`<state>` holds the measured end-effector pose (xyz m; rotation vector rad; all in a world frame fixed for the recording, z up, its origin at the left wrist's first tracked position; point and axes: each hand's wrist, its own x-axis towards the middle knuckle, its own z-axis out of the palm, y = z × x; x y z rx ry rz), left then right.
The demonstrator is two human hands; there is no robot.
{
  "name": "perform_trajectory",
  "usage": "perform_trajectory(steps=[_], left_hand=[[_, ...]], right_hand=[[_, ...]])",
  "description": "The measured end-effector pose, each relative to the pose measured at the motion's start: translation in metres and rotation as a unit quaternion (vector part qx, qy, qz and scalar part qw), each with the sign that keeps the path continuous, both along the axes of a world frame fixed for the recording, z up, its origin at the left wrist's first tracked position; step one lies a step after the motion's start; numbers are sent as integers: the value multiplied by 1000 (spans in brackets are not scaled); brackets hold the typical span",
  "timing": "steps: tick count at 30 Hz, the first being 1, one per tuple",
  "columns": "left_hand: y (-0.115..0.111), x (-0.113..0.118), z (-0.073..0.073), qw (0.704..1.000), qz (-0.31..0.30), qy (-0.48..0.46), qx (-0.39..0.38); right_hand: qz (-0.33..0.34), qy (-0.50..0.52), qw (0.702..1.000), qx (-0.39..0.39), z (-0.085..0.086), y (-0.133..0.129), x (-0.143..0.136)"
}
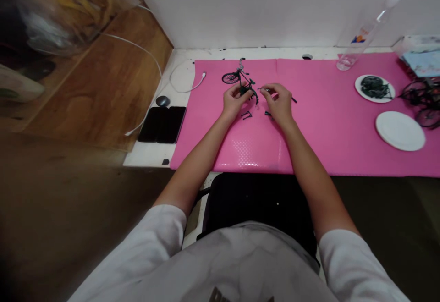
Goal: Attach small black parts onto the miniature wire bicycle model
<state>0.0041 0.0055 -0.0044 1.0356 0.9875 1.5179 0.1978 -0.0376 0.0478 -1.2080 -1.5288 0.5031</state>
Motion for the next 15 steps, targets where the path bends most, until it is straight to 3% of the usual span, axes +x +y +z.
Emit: perform_trajectory(steps=[8,15], left_hand=[[-7,4,0,998,-48,28,11],[-10,6,5,998,-45,38,-1]], right_hand=[[11,-22,999,44,-4,-2,1],[-9,9,1000,-3,-2,-2,-1]])
